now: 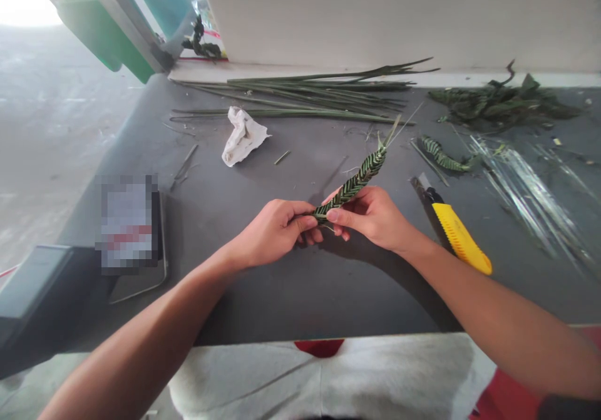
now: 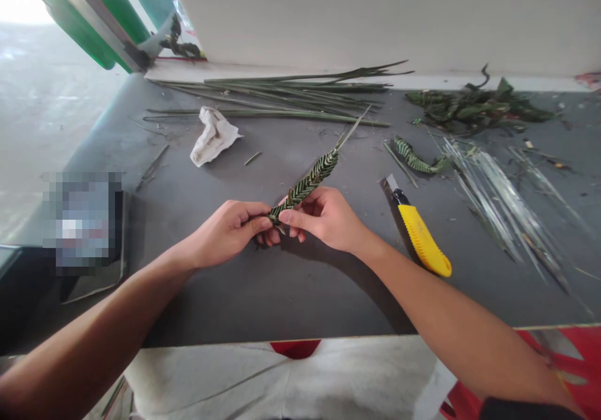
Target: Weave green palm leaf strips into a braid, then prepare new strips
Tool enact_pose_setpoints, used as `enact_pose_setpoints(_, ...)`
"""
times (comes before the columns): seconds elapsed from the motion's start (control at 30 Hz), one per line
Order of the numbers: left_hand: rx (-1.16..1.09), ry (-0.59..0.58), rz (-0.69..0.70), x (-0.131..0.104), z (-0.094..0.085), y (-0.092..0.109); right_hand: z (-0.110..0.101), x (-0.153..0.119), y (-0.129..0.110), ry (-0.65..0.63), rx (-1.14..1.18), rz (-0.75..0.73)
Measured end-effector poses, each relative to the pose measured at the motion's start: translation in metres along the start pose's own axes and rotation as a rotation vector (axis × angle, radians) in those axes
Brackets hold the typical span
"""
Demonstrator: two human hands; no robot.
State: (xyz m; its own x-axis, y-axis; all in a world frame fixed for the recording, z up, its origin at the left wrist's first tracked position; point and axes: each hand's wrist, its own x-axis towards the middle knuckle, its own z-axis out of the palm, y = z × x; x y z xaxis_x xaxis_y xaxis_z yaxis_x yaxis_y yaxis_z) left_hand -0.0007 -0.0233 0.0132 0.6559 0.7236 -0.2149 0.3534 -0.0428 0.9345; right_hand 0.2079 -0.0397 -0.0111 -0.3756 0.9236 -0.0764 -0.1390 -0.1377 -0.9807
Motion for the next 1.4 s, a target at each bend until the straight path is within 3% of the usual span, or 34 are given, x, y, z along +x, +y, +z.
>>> enact_pose_setpoints(0.3,0.073,0.058,-0.001,0.0,0.004,-0.001,0.001,0.001,-0.001,-0.022,0.043,-0.006)
enact_pose_setpoints(0.5,-0.124,0.03,0.028,0.0,0.005,-0.006,0.0,0.0,-0.001,-0.04,0.051,-0.006)
enact_pose_setpoints(0.7,-0.123,-0.007,0.066,0.0,0.007,-0.007,0.0,0.0,-0.001,-0.044,0.051,-0.007)
enact_pose_setpoints(1.03,0.062,0.127,0.038,-0.001,0.011,-0.004,0.001,-0.002,-0.002,-0.018,-0.045,-0.004)
enact_pose_setpoints(1.4,0.152,0.205,0.017,0.0,0.013,-0.003,0.012,-0.009,-0.008,0.101,-0.239,-0.039)
